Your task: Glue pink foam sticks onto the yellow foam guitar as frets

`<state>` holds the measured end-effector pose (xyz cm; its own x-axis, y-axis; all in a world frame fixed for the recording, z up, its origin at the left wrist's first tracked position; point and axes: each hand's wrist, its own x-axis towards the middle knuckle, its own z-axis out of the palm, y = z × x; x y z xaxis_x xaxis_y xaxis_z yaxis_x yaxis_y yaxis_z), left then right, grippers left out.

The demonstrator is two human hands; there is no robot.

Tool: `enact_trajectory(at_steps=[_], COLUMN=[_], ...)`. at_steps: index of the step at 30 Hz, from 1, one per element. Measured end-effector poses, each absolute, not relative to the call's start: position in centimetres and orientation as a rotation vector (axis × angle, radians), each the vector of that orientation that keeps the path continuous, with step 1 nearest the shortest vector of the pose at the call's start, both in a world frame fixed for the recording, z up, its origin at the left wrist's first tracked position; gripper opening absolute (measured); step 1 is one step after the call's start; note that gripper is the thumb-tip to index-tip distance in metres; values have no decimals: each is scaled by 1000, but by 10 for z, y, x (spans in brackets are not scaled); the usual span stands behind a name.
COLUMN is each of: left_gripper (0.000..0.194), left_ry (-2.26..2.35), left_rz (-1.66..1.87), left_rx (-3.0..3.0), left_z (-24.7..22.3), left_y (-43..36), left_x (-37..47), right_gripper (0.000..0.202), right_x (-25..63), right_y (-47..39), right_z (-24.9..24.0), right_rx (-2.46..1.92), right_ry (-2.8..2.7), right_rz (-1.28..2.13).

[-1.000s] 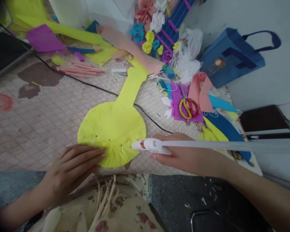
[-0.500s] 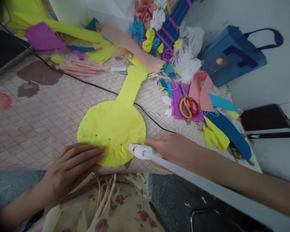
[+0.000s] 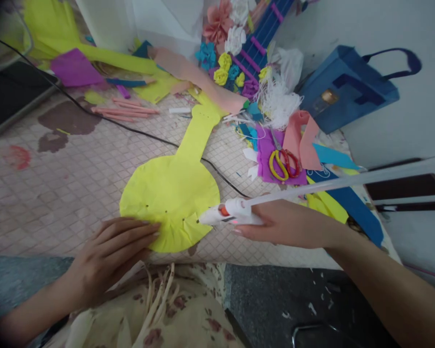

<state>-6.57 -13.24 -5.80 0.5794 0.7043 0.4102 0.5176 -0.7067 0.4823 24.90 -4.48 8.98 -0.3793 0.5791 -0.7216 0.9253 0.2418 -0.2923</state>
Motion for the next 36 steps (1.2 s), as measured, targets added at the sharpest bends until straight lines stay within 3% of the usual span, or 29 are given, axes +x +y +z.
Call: enact_trajectory(at_steps=[21,27,32,36], left_gripper=[31,30,27,29], left_ry=[961,950,952,956], left_rz=[890,891,913,919], left_rx=[2503,2504,2494,2502], left_z=[-56,-57,-56,-56], left_y=[-130,-130,-131,-130], left_x=[-63,-64,-65,-64], right_gripper=[32,16,19,24], right_x=[180,164,153,160], right_y=[-42,-37,-34,-28], right_z=[87,88,93,85], right_rx=[1262,1123,899,1020], right_ry=[2408,2343,2378,2376], right_rz=[-943,-807,-568,-804])
